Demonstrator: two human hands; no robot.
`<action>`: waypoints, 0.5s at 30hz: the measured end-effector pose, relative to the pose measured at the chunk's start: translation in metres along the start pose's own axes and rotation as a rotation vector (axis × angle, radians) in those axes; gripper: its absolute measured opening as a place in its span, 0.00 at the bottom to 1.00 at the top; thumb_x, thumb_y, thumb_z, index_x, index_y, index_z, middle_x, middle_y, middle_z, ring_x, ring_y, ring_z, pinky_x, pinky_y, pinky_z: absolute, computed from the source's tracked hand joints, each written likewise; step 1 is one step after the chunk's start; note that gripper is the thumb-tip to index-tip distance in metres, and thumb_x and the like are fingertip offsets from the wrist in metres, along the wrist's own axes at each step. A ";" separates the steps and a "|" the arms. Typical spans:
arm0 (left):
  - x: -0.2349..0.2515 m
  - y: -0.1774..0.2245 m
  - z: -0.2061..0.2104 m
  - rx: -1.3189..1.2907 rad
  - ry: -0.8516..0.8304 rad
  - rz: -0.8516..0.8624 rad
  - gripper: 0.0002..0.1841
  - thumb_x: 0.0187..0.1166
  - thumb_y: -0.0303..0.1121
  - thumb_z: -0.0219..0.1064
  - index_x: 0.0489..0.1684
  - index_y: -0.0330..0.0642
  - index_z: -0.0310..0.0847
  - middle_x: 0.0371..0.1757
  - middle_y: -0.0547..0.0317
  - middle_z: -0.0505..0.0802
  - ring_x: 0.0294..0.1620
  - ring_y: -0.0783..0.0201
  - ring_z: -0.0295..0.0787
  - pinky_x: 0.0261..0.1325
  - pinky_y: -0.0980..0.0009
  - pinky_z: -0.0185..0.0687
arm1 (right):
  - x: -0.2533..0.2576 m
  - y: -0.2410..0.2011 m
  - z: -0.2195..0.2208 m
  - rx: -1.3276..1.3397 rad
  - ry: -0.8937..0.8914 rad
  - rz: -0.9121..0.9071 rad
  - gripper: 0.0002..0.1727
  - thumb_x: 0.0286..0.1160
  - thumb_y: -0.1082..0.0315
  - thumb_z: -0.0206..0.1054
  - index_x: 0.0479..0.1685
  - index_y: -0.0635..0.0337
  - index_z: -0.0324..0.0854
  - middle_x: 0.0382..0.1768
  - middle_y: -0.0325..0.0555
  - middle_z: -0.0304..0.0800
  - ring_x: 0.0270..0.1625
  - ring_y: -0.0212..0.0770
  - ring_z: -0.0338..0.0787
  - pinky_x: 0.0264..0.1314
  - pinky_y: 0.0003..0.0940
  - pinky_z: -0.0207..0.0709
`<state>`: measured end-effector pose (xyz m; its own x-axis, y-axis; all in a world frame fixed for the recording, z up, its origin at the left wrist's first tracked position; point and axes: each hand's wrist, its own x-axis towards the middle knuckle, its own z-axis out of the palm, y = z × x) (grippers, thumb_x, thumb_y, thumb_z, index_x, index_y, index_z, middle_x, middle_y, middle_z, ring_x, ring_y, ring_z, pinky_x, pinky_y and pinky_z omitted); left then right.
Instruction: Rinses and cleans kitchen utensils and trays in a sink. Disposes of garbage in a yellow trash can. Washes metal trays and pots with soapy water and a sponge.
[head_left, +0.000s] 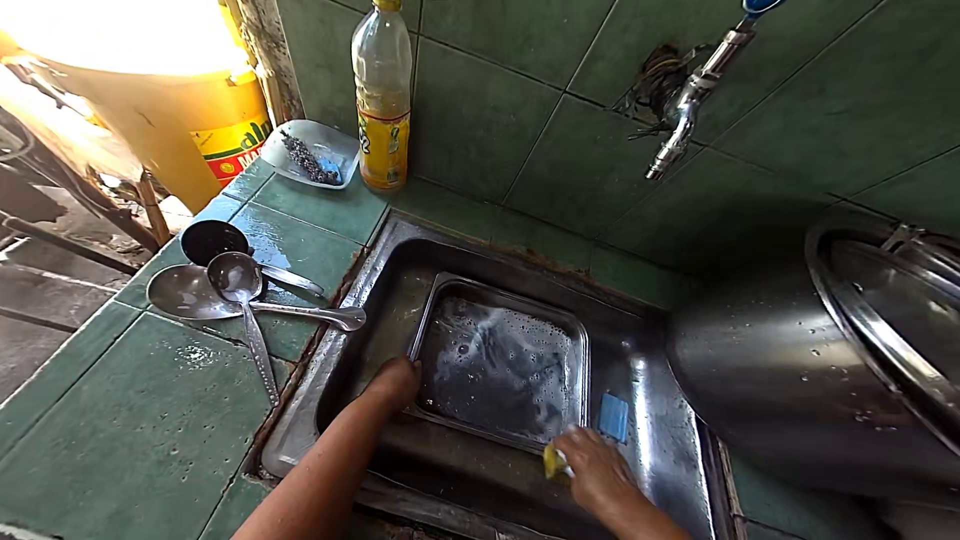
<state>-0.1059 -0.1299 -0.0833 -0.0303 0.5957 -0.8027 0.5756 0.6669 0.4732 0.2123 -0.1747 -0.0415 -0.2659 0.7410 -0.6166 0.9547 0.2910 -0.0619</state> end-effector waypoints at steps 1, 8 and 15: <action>0.001 0.000 0.000 0.007 -0.001 0.011 0.26 0.97 0.48 0.41 0.58 0.32 0.75 0.48 0.37 0.87 0.36 0.50 0.92 0.41 0.55 0.90 | -0.003 0.011 0.000 -0.068 0.001 -0.004 0.23 0.61 0.80 0.71 0.61 0.64 0.87 0.67 0.68 0.83 0.74 0.70 0.79 0.72 0.67 0.72; 0.003 0.000 0.008 0.278 0.158 0.118 0.24 0.90 0.38 0.56 0.80 0.33 0.62 0.57 0.36 0.90 0.59 0.40 0.90 0.64 0.42 0.83 | 0.025 0.054 -0.022 -0.178 0.143 -0.071 0.14 0.65 0.73 0.73 0.51 0.59 0.93 0.61 0.68 0.86 0.70 0.69 0.82 0.65 0.66 0.77; -0.002 0.009 0.006 0.334 0.166 0.057 0.27 0.90 0.38 0.56 0.85 0.37 0.59 0.62 0.37 0.89 0.65 0.41 0.88 0.68 0.41 0.80 | 0.110 0.070 -0.079 -0.229 0.281 0.143 0.12 0.74 0.70 0.72 0.54 0.57 0.92 0.66 0.64 0.83 0.75 0.64 0.78 0.71 0.63 0.73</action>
<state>-0.0957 -0.1283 -0.0796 -0.1067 0.7101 -0.6960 0.8139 0.4645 0.3491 0.2392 -0.0249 -0.0517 -0.1887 0.9115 -0.3654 0.9388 0.2766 0.2053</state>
